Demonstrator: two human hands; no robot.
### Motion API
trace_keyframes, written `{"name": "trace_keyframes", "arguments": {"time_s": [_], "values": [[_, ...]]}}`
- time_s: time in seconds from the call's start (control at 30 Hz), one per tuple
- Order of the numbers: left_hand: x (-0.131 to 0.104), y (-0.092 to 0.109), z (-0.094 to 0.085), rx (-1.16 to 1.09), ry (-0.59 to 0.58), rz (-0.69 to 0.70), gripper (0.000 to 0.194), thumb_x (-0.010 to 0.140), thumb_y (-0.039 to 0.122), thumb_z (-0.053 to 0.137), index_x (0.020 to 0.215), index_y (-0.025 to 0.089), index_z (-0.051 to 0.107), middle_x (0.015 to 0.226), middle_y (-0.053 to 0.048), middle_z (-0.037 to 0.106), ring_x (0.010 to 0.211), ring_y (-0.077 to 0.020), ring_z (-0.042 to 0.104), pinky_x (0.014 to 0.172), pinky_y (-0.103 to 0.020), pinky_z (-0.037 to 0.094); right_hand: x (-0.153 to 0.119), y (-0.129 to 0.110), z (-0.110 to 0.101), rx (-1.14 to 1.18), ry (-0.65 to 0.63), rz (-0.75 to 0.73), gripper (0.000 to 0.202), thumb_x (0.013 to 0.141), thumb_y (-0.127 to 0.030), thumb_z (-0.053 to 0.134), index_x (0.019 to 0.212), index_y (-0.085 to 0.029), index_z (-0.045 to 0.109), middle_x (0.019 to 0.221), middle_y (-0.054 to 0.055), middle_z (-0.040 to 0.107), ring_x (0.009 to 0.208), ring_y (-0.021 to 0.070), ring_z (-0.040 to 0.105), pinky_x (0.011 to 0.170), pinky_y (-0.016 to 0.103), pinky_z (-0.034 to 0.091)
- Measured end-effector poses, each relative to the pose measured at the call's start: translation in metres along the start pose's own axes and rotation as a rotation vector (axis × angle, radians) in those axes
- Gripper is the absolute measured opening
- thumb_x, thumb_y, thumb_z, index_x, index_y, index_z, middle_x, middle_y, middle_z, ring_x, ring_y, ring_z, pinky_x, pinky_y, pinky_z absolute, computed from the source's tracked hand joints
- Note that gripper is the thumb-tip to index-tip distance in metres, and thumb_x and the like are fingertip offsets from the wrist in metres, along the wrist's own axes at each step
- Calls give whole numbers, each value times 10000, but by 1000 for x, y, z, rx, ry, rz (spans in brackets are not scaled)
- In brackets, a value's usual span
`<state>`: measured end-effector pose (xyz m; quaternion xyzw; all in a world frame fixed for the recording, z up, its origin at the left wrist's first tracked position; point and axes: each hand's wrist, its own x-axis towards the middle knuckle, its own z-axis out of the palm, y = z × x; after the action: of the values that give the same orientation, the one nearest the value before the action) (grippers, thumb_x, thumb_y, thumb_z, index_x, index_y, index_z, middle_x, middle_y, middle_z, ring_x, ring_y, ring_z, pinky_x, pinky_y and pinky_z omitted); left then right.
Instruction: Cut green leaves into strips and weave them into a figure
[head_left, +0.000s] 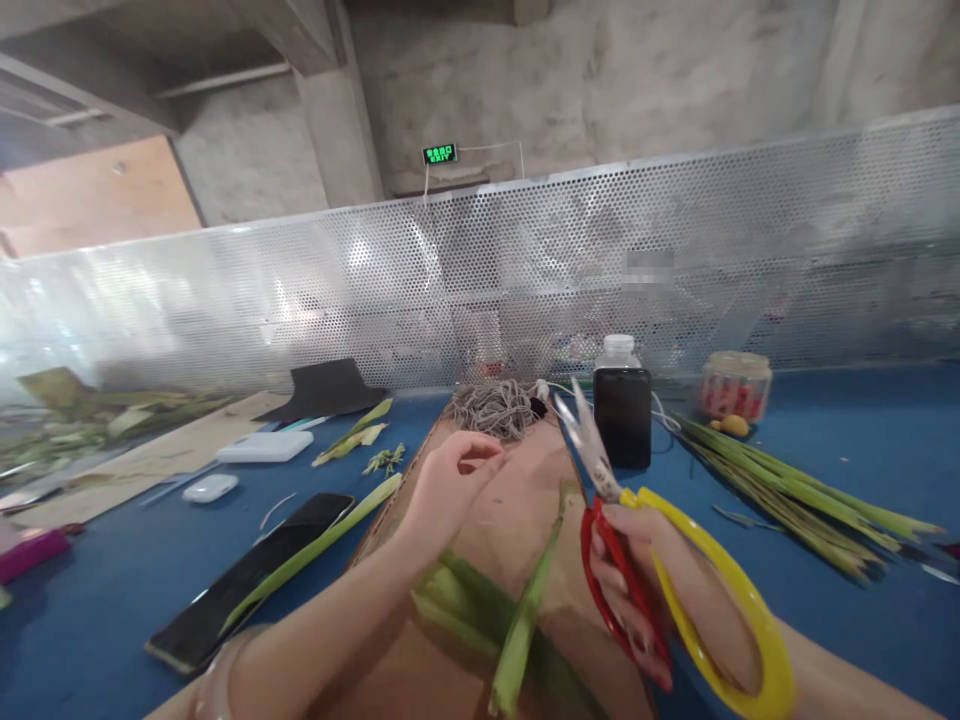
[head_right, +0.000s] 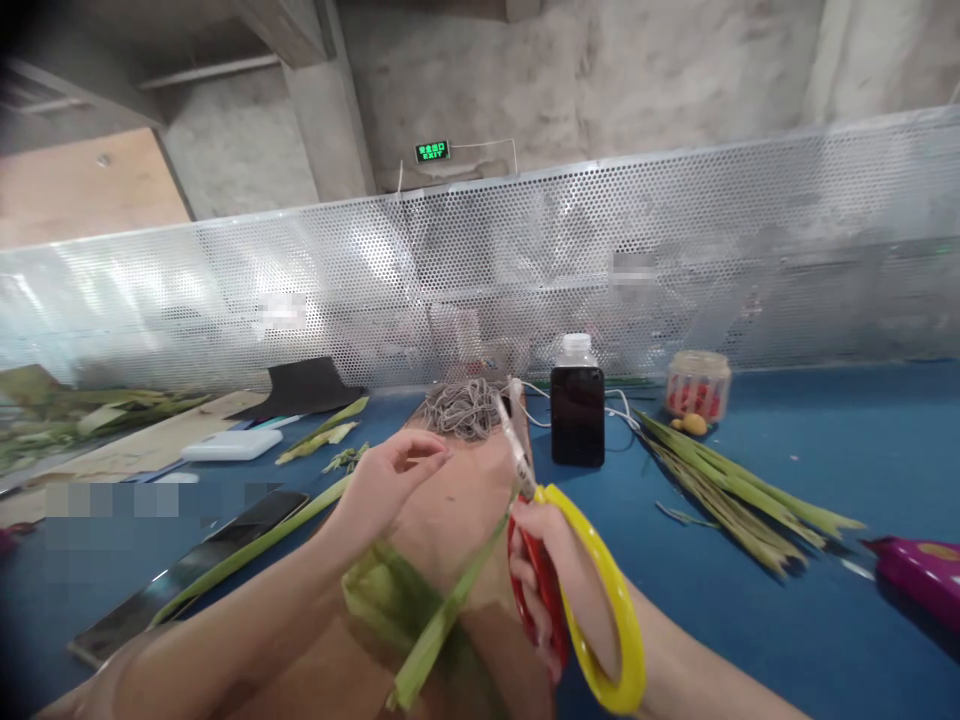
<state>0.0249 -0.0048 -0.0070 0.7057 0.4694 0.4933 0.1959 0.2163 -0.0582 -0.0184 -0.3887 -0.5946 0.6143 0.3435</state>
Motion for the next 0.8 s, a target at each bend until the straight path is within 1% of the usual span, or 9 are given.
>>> {"name": "trace_keyframes", "arguments": {"time_s": [0.03, 0.07, 0.13, 0.27, 0.43, 0.5, 0.6, 0.7, 0.8], "values": [[3, -8, 0, 41, -38, 11, 140, 723, 288, 556, 774, 187, 640, 820, -47, 648, 764, -180, 589, 685, -284, 452, 2, -7, -3, 57, 27, 28, 459, 890, -403, 111, 633, -184, 423, 430, -72, 390, 272, 68, 341, 304, 221, 403], [6, -16, 1, 71, -61, 18, 117, 700, 281, 580, 726, 194, 654, 782, -44, 651, 750, -191, 584, 683, -294, 441, 2, -14, -7, 192, 107, 87, 434, 865, -413, 113, 578, -199, 360, 385, -82, 339, 233, 67, 291, 259, 209, 362], [10, -30, 3, 121, -103, 38, 70, 652, 258, 622, 620, 211, 663, 715, -33, 650, 745, -204, 575, 714, -306, 416, 3, -24, -15, 284, 174, 175, 403, 823, -435, 147, 529, -211, 308, 314, -69, 319, 201, 84, 288, 228, 206, 323], [11, -46, 7, 201, -151, 41, 114, 680, 257, 580, 655, 210, 681, 716, -48, 660, 720, -214, 579, 687, -307, 410, 6, -29, -29, 225, 226, 163, 412, 806, -454, 161, 500, -212, 295, 281, -48, 352, 191, 90, 319, 234, 195, 316], [8, -43, 8, 304, -278, 76, 94, 673, 262, 590, 675, 207, 666, 720, -33, 651, 720, -197, 579, 672, -276, 412, 8, -22, -27, 134, 255, 140, 427, 811, -481, 169, 509, -207, 296, 299, -50, 358, 209, 78, 329, 257, 192, 327], [8, -43, 9, 366, -290, 85, 80, 676, 250, 586, 668, 192, 640, 738, -39, 628, 747, -199, 566, 693, -285, 406, 8, -19, -26, 43, 288, 112, 428, 806, -505, 177, 524, -206, 296, 317, -55, 355, 234, 78, 350, 281, 197, 350], [8, -47, 7, 458, -263, 86, 85, 700, 220, 551, 651, 168, 596, 783, -60, 589, 797, -208, 542, 751, -315, 390, 11, -16, -32, -147, 359, 102, 387, 801, -506, 227, 577, -206, 327, 360, -61, 362, 276, 92, 399, 309, 215, 384], [8, -46, 4, 545, -171, 82, 99, 732, 187, 490, 700, 157, 579, 915, -99, 553, 921, -250, 489, 845, -391, 328, 13, -17, -46, -371, 448, 135, 334, 793, -495, 292, 658, -204, 384, 412, -59, 383, 304, 113, 433, 319, 247, 397], [3, -34, 6, 594, -82, 99, 145, 772, 225, 446, 809, 160, 570, 1048, -116, 499, 1035, -282, 406, 906, -443, 249, 11, -22, -62, -688, 572, 140, 316, 754, -505, 409, 671, -201, 402, 441, -27, 414, 388, 169, 502, 386, 285, 395]]}}
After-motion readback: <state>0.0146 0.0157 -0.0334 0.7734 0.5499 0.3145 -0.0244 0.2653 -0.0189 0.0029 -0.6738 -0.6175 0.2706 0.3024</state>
